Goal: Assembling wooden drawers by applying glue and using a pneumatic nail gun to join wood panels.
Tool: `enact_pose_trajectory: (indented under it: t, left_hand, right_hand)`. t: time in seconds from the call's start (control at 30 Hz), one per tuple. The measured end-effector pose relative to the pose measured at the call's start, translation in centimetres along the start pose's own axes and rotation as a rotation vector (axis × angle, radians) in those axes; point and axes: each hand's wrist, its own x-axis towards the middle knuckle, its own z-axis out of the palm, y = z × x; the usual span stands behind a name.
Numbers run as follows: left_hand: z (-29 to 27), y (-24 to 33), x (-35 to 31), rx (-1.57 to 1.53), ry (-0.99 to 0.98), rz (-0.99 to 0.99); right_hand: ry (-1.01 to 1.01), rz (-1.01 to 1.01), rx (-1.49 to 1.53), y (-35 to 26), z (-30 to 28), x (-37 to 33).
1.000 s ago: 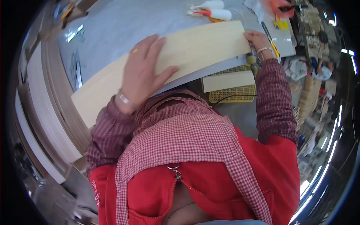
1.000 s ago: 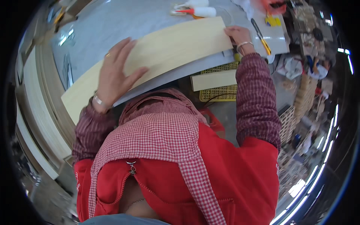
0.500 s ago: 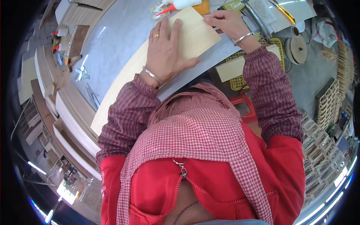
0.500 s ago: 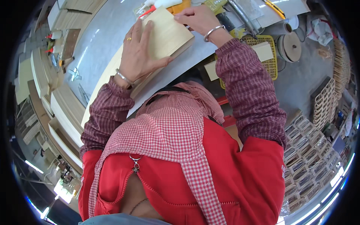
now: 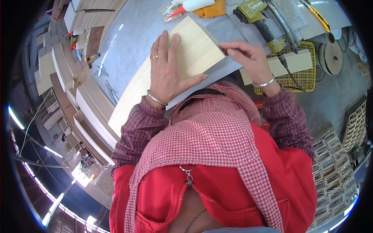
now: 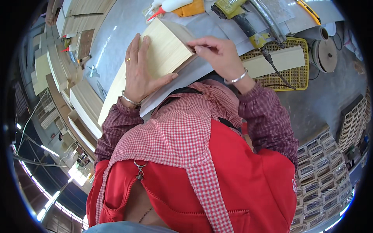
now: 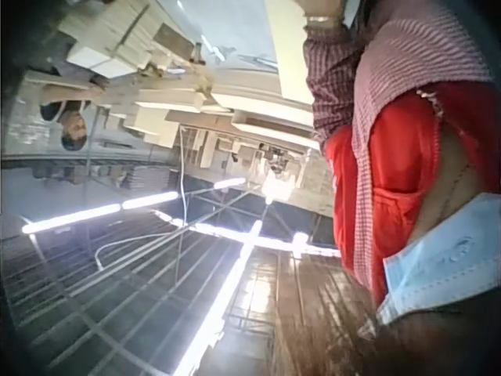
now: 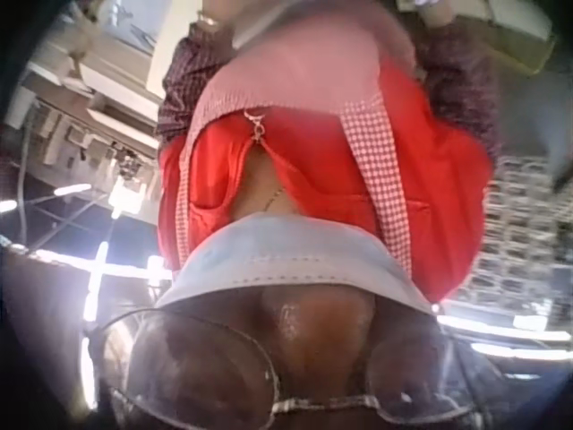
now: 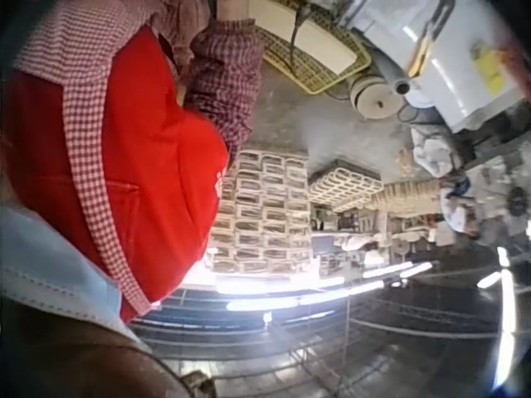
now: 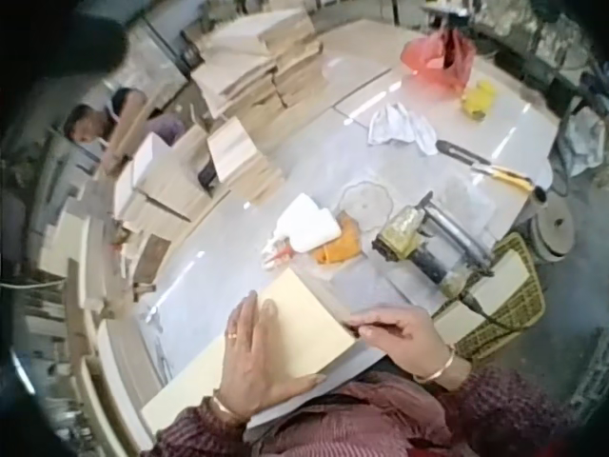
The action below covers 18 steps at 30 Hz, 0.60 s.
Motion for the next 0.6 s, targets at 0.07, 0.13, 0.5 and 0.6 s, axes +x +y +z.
enact_pose_trajectory:
  t: [0.07, 0.13, 0.5, 0.6]
  left_hand:
    - [-0.1, -0.2, -0.2, -0.013, 0.035, 0.007]
    - [-0.3, -0.3, -0.3, -0.012, 0.044, 0.009]
    - [-1.1, 0.0, -1.2, -0.062, 0.128, 0.013]
    - [-1.3, 0.0, -1.4, -0.094, 0.148, 0.007]
  right_hand:
    - [0.038, -0.045, -0.024, -0.3, 0.5, -1.0]
    - [0.044, -0.102, -0.083, -0.8, 1.0, -1.4]
    - [0.084, -0.301, -0.326, -2.7, 2.6, -2.5]
    - [0.054, -0.286, -0.335, -3.0, 2.6, -2.1]
